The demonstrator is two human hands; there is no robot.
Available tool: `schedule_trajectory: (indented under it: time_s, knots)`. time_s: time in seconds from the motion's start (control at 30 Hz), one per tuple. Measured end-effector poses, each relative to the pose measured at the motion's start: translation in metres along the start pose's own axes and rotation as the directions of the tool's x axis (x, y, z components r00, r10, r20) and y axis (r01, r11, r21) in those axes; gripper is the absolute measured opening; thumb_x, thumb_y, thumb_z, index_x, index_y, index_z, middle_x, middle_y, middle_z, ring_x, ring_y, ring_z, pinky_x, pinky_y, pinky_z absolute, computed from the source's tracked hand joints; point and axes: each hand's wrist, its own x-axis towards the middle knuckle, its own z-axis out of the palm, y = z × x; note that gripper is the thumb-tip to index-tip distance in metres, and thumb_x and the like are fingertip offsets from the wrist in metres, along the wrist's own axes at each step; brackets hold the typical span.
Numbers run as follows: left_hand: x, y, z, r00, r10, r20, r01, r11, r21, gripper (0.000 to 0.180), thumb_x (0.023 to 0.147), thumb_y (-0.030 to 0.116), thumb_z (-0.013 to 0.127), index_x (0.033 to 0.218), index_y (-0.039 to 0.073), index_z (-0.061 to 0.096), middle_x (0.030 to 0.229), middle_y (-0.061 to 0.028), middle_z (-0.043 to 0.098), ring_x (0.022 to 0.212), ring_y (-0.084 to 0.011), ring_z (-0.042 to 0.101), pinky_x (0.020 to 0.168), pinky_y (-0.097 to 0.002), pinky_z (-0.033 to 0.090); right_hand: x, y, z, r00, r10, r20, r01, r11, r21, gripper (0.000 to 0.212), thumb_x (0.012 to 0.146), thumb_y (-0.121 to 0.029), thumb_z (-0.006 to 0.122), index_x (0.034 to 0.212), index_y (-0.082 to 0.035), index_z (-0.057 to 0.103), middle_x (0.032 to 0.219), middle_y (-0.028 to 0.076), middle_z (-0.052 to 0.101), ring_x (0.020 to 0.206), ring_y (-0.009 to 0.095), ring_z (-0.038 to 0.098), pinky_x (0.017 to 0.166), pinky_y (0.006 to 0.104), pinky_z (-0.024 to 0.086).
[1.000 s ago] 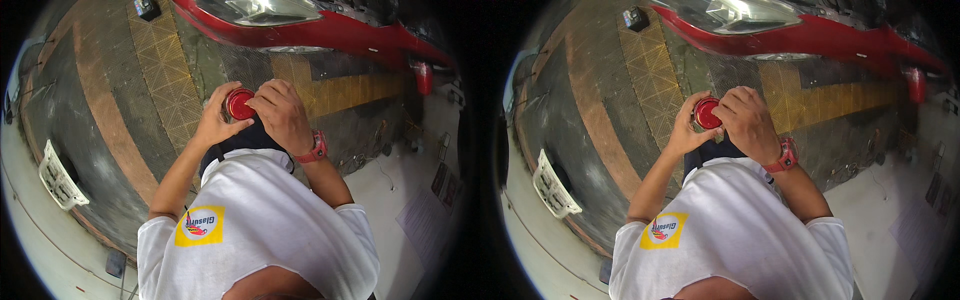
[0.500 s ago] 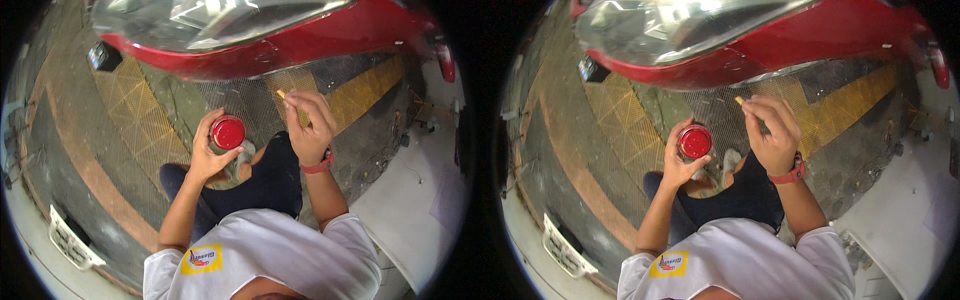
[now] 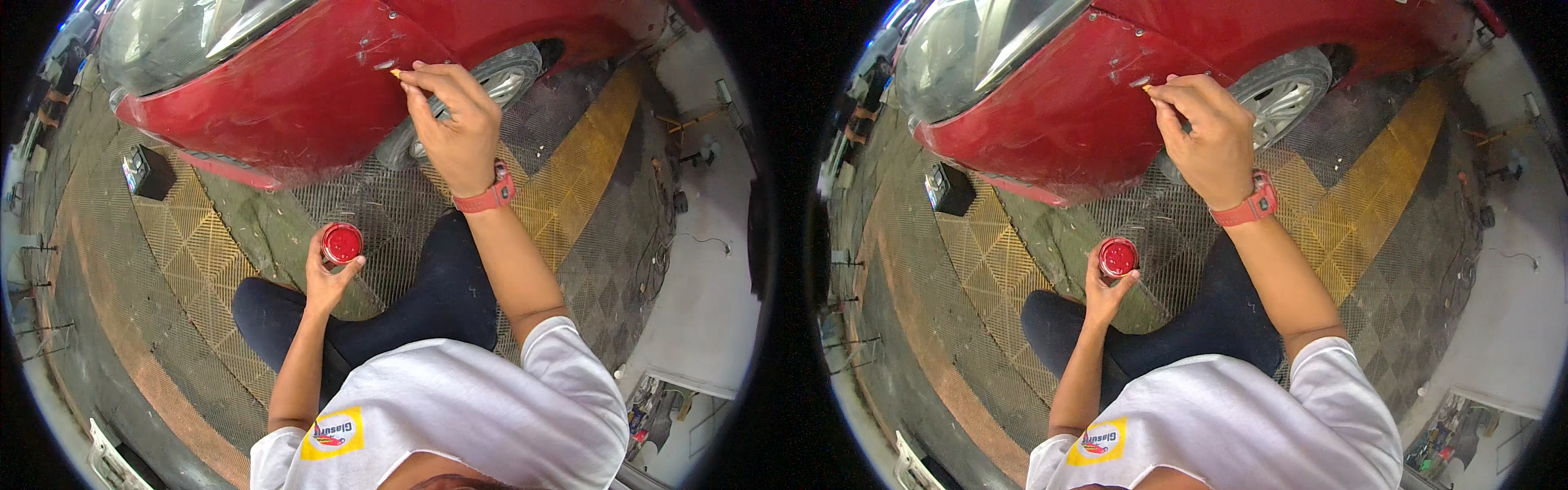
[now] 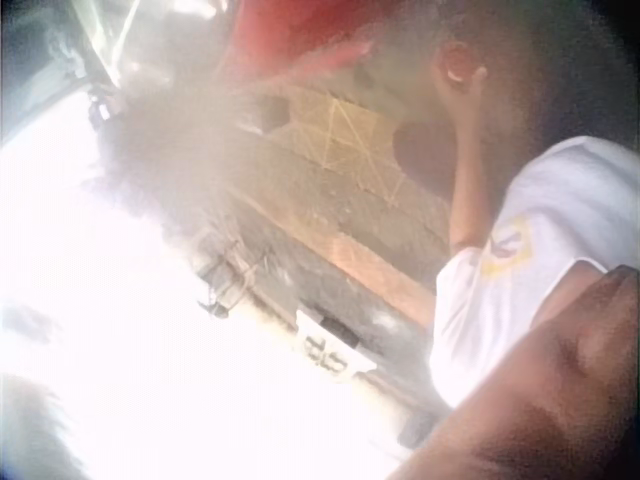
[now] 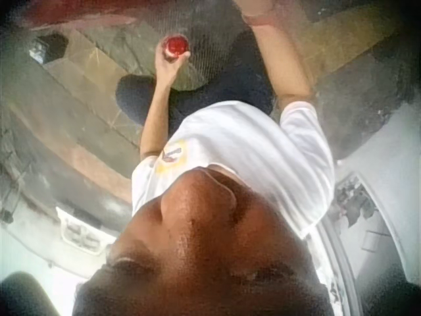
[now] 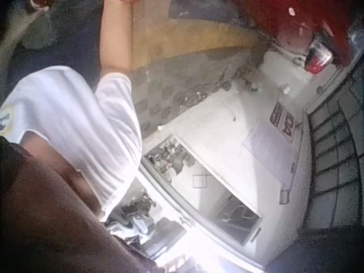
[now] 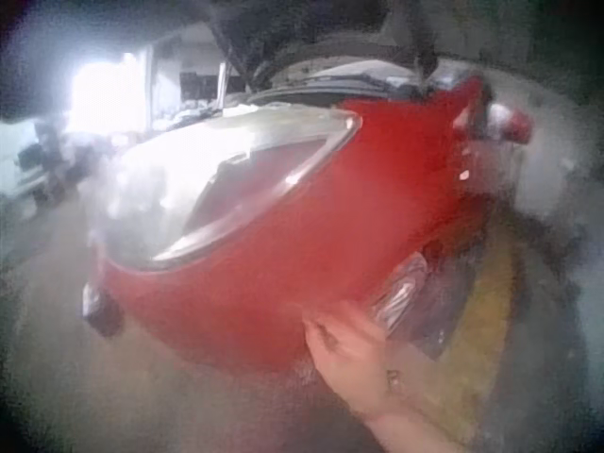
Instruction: The person holds a small red paint container and uses a small brush to apply red paint to the front bumper of a red car. The person repeatedly dips the brush into the paint and applies it to small areas of the bumper.
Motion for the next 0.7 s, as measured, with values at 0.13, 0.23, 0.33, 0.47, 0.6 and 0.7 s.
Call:
schedule_trajectory:
  time_s: [0.13,0.23,0.33,0.47,0.6,0.7]
  knots:
    - [0.002,-0.006,0.004,1.000,0.012,-0.027,-0.013,1.000,-0.027,0.097,0.091,0.016,0.105,0.171,0.003,0.050,0.160,-0.0143,0.067,0.145,-0.0265,0.070,0.121,-0.0437,0.062,-0.004,-0.002,0.007,0.999,0.029,0.033,-0.028,0.999,-0.035,0.020,0.099,0.004,0.086,0.117,-0.003,0.090,0.115,0.014,0.087,0.112,0.030,0.086,0.096,0.0397,0.068]
    - [0.003,-0.010,0.005,0.999,0.012,-0.039,-0.012,1.000,-0.003,0.097,0.091,0.017,0.105,0.171,0.003,0.050,0.160,-0.0139,0.067,0.145,-0.0265,0.070,0.121,-0.0440,0.062,-0.003,-0.001,0.007,1.000,0.000,0.024,0.001,0.997,-0.075,0.019,0.099,0.002,0.086,0.116,-0.003,0.090,0.114,0.015,0.087,0.110,0.031,0.086,0.095,0.0405,0.067]
    - [0.004,-0.017,0.004,0.998,0.014,-0.055,-0.015,1.000,-0.013,0.096,0.092,0.018,0.104,0.171,0.004,0.051,0.159,-0.0137,0.067,0.145,-0.0269,0.070,0.121,-0.0445,0.062,0.000,0.001,0.010,0.999,-0.035,-0.012,0.034,0.996,-0.086,0.014,0.098,-0.004,0.086,0.111,-0.006,0.090,0.110,0.012,0.086,0.101,0.033,0.082,0.091,0.0449,0.065]
    - [0.006,-0.023,0.002,0.996,0.032,-0.082,-0.034,0.999,-0.017,0.094,0.093,0.020,0.104,0.170,0.004,0.051,0.158,-0.0136,0.068,0.143,-0.0271,0.071,0.119,-0.0447,0.062,0.002,-0.001,0.014,0.999,-0.033,-0.025,0.030,0.994,-0.106,0.013,0.097,-0.006,0.085,0.109,-0.007,0.089,0.108,0.010,0.085,0.097,0.034,0.081,0.089,0.0470,0.063]
    - [0.011,-0.024,-0.002,0.996,0.030,-0.079,-0.034,0.998,-0.047,0.092,0.094,0.020,0.104,0.169,0.004,0.052,0.157,-0.0134,0.068,0.143,-0.0262,0.071,0.118,-0.0440,0.062,0.002,-0.004,0.013,0.999,0.021,-0.035,-0.024,0.997,-0.079,0.013,0.097,-0.006,0.085,0.109,-0.007,0.089,0.108,0.009,0.085,0.097,0.034,0.081,0.089,0.0472,0.062]
    - [0.011,-0.023,-0.002,0.995,0.042,-0.086,-0.050,0.994,-0.096,0.090,0.094,0.020,0.103,0.168,0.005,0.053,0.156,-0.0133,0.069,0.142,-0.0257,0.071,0.118,-0.0435,0.062,0.000,-0.003,0.014,0.999,0.014,-0.028,-0.018,0.993,-0.114,0.014,0.096,-0.007,0.085,0.109,-0.007,0.089,0.109,0.010,0.086,0.097,0.035,0.081,0.090,0.0476,0.062]
